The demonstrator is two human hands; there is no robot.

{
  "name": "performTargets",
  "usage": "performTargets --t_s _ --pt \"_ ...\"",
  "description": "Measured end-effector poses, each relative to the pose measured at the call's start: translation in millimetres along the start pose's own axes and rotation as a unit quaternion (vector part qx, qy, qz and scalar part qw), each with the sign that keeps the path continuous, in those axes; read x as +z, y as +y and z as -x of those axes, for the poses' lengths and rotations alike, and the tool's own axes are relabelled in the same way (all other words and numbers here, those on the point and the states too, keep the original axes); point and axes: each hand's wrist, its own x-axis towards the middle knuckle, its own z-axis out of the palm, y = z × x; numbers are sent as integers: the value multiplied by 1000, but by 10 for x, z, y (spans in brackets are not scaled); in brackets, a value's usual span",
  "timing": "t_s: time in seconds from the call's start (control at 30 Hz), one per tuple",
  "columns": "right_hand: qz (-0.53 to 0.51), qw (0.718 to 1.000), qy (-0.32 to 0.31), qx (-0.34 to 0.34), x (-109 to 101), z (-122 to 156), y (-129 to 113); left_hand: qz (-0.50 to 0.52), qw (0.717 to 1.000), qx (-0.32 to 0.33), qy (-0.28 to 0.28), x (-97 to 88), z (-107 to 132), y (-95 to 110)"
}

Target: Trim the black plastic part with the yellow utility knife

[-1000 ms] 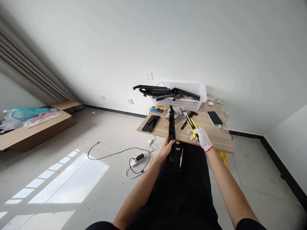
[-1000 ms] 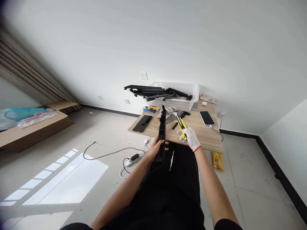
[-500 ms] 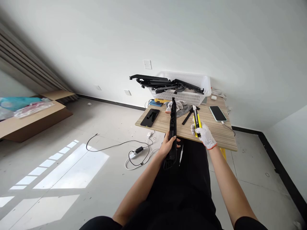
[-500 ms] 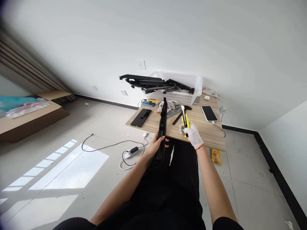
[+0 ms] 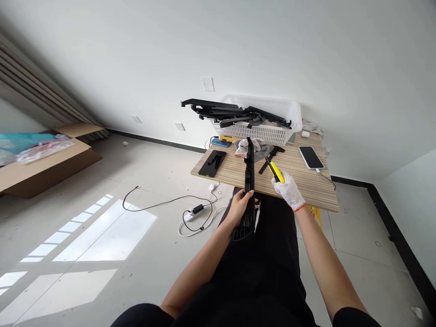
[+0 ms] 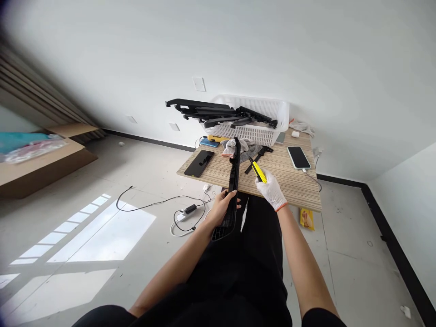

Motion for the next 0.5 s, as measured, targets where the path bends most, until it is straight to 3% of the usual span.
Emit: performTargets --t_s 0.23,0.5 --pt "40 999 -3 -20 10 -18 18 4 1000 -6 -28 31 -6 -20" --pt "32 999 -16 7 35 93 -59 3 998 10 -60 16 12 -41"
